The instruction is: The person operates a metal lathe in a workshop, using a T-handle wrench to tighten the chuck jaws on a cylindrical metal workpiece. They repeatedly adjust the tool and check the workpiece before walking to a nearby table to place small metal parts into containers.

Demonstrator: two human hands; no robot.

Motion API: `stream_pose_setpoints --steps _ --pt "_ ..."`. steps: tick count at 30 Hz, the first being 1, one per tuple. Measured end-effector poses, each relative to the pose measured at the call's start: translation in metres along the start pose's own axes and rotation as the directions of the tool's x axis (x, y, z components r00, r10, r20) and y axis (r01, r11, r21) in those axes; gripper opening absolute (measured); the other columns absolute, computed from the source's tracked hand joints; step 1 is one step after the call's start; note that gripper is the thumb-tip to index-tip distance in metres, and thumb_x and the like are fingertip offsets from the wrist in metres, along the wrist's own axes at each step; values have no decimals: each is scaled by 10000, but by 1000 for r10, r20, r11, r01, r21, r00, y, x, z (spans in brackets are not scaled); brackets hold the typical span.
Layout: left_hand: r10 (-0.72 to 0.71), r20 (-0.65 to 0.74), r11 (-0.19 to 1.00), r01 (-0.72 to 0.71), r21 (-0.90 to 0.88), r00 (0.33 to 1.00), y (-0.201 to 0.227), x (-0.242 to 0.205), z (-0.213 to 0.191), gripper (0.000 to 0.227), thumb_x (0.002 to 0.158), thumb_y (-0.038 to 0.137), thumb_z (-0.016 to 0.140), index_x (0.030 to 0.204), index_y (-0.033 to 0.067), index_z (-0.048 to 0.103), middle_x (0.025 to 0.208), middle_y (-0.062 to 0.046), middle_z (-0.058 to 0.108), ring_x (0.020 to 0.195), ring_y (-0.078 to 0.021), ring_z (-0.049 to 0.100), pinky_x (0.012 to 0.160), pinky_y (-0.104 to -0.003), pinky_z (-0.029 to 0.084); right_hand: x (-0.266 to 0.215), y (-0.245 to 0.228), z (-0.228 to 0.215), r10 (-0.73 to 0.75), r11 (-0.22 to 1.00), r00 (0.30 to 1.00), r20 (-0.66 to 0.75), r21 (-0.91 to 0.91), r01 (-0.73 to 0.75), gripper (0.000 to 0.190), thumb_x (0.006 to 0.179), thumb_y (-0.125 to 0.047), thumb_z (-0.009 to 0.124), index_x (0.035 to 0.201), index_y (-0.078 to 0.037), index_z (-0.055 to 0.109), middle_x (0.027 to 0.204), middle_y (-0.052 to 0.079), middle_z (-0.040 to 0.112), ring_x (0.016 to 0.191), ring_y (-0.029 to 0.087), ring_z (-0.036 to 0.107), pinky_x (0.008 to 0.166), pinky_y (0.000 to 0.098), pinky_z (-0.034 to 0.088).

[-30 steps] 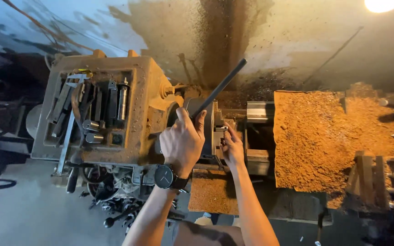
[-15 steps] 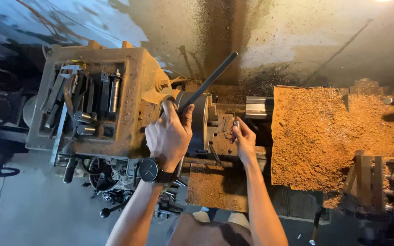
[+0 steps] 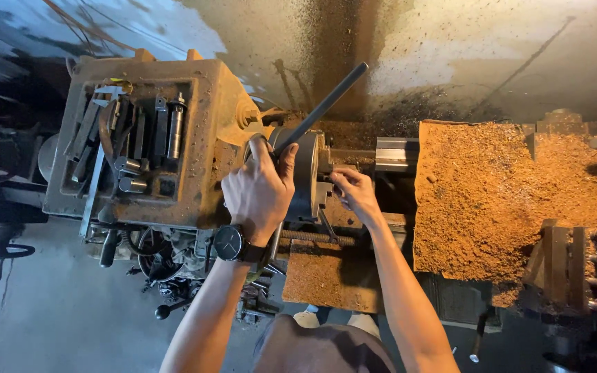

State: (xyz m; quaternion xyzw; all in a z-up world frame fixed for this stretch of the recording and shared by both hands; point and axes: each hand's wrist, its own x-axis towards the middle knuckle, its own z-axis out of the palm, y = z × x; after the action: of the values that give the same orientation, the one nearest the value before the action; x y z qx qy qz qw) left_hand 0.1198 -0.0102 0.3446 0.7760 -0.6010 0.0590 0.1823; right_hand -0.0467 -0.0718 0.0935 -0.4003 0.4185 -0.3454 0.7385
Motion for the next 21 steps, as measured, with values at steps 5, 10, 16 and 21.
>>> stream_pose_setpoints --steps 5,10,16,21 --pt "34 -46 999 -32 29 998 -3 0 2 460 1059 512 548 952 68 495 535 -123 617 472 -352 654 406 -453 478 3 6 6 8 1000 1000 -14 -6 -8 425 999 -296 672 1290 14 673 674 -24 565 502 50 494 399 232 353" --pt "318 -147 947 -321 9 936 -34 8 7 490 956 507 617 1033 26 571 625 -101 654 526 -316 659 450 -451 484 -15 -42 -23 -92 996 977 -193 -10 92 569 1017 -468 532 1463 -116 503 707 22 648 512 74 496 410 235 401" --pt "884 -25 460 -879 -124 467 -97 70 13 404 939 474 737 836 111 595 753 -61 604 711 -257 626 593 -402 483 -125 -190 52 109 990 923 370 48 -136 531 1006 -369 518 1321 58 550 930 191 784 727 290 758 636 423 629" --pt "971 -97 194 -954 -227 220 -79 100 7 318 842 407 776 791 145 603 743 -36 535 750 -240 564 660 -385 444 -163 -152 162 387 856 823 415 170 -488 351 1015 -234 572 1242 29 620 849 192 740 667 294 742 606 431 628"
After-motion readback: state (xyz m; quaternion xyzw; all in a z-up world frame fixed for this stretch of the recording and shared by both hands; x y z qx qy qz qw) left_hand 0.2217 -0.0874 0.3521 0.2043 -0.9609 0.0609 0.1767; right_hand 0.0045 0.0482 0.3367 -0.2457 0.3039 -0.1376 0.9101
